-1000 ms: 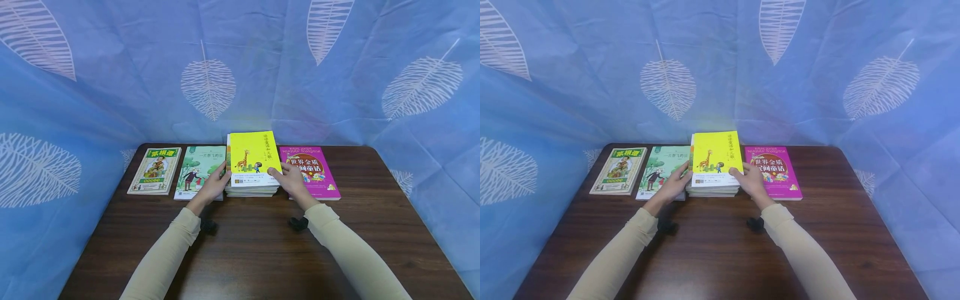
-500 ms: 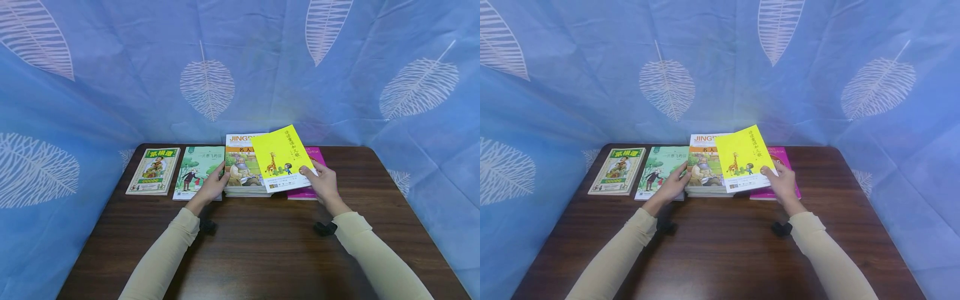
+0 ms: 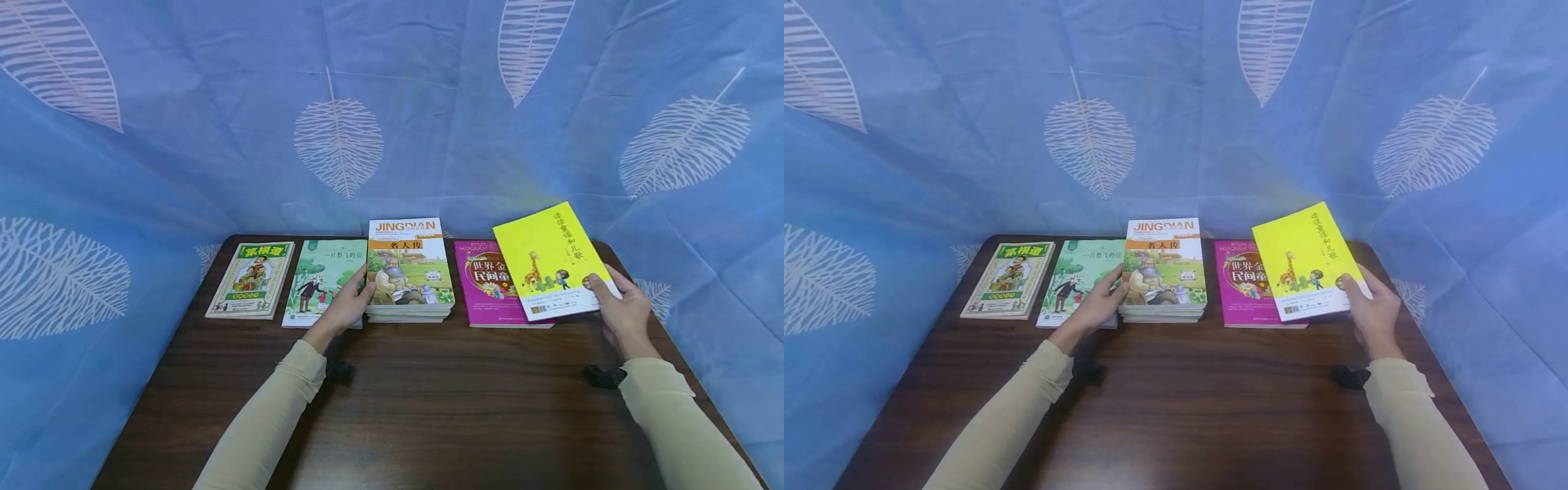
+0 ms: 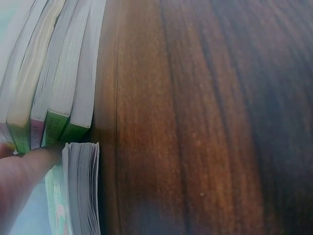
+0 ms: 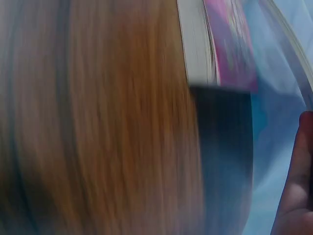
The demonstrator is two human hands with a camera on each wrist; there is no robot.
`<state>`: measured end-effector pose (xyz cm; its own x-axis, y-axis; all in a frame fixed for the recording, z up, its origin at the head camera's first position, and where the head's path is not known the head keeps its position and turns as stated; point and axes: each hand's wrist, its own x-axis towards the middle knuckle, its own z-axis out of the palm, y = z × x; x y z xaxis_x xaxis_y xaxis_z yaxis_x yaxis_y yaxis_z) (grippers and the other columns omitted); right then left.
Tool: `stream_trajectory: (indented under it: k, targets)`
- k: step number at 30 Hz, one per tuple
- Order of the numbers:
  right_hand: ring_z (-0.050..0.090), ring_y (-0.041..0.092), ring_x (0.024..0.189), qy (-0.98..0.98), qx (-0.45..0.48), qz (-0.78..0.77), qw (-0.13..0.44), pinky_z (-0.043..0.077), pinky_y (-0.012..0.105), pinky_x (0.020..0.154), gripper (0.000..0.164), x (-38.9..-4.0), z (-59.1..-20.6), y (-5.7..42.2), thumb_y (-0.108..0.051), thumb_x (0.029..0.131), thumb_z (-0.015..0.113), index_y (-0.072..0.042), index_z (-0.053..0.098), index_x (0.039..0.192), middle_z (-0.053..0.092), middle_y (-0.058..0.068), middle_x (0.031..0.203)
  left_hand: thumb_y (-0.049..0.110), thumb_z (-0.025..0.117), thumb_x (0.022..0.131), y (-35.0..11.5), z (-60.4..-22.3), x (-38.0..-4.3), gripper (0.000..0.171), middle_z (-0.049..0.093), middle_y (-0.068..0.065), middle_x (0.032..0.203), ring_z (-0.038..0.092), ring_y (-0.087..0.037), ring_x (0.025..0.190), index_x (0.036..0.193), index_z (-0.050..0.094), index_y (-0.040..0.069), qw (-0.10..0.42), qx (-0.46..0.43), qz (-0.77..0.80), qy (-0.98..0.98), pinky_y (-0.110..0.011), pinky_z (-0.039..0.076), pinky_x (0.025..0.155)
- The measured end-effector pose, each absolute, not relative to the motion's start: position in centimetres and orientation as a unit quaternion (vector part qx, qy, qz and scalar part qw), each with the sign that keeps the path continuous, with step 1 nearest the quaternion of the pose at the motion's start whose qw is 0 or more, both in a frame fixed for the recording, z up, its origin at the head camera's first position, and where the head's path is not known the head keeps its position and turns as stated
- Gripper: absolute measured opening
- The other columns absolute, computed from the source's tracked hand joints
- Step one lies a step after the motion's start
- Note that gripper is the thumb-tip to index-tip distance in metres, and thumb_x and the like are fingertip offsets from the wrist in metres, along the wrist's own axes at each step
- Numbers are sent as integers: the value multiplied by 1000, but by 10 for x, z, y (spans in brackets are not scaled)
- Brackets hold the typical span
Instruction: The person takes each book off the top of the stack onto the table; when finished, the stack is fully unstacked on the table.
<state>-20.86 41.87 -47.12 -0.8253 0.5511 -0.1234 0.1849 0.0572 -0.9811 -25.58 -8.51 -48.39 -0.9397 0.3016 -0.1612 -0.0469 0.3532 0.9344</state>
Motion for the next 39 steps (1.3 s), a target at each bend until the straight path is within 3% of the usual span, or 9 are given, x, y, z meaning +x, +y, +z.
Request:
stream_trajectory:
  k: [4, 10, 15, 20, 23, 27, 31, 35, 39]
  targets:
    - [66, 0, 58, -676, -279, 669, 133, 49, 20, 44, 65, -201, -473, 446, -31, 99, 74, -28, 48, 159, 67, -22, 90, 33, 41, 115, -84, -485, -256, 65, 12, -11, 178, 15, -35, 164, 171, 10, 21, 154, 82, 566, 806, -59, 24, 130]
    - [69, 0, 56, -647, -305, 684, 142, 52, 21, 44, 63, -192, -478, 471, -27, 98, 75, -29, 51, 156, 71, -24, 78, 34, 41, 115, -82, -484, -258, 65, 12, -9, 178, 12, -33, 165, 171, 11, 21, 152, 79, 563, 809, -58, 21, 131]
    - [71, 1, 59, -629, -291, 707, 142, 55, 22, 47, 66, -186, -484, 483, -22, 99, 74, -26, 47, 159, 72, -23, 77, 33, 41, 115, -82, -483, -259, 64, 13, -9, 178, 12, -32, 165, 171, 12, 21, 149, 75, 563, 810, -56, 19, 132]
    - [71, -4, 66, -665, -298, 675, 112, 58, 20, 53, 71, -185, -492, 489, -29, 99, 73, -27, 40, 161, 68, -30, 86, 35, 41, 115, -83, -481, -260, 64, 15, -10, 178, 15, -32, 164, 171, 12, 22, 149, 73, 553, 816, -56, 20, 132]
    - [75, 4, 105, -776, -305, 542, 104, 60, 19, 74, 66, -190, -498, 486, -41, 103, 65, -25, 39, 161, 76, -7, 122, 35, 42, 115, -84, -481, -260, 64, 15, -10, 178, 16, -33, 164, 171, 12, 23, 146, 74, 550, 819, -57, 21, 131]
    - [51, 36, 147, -883, -296, 345, 121, 52, 43, 106, 60, -196, -503, 478, -41, 106, 54, -18, 43, 160, 51, 18, 159, 33, 41, 115, -84, -482, -259, 64, 16, -11, 178, 16, -34, 164, 171, 12, 21, 141, 79, 549, 820, -57, 21, 131]
    - [47, 50, 144, -899, -281, 308, 135, 37, 64, 117, 57, -197, -504, 472, -28, 105, 55, -10, 44, 158, 53, 30, 153, 32, 41, 115, -84, -483, -258, 64, 15, -12, 178, 14, -35, 164, 171, 12, 18, 135, 88, 548, 821, -58, 20, 131]
    - [45, 55, 140, -912, -262, 283, 142, 25, 67, 121, 55, -197, -503, 469, -22, 104, 60, 0, 49, 153, 55, 36, 146, 33, 41, 115, -84, -484, -257, 64, 16, -12, 177, 16, -35, 164, 171, 13, 19, 133, 85, 545, 823, -58, 21, 131]
    - [48, 56, 132, -929, -237, 250, 132, 26, 69, 112, 51, -196, -502, 468, -19, 102, 64, 11, 57, 142, 58, 39, 139, 35, 42, 115, -85, -485, -258, 64, 17, -12, 177, 19, -35, 163, 171, 13, 21, 136, 76, 538, 829, -58, 23, 131]
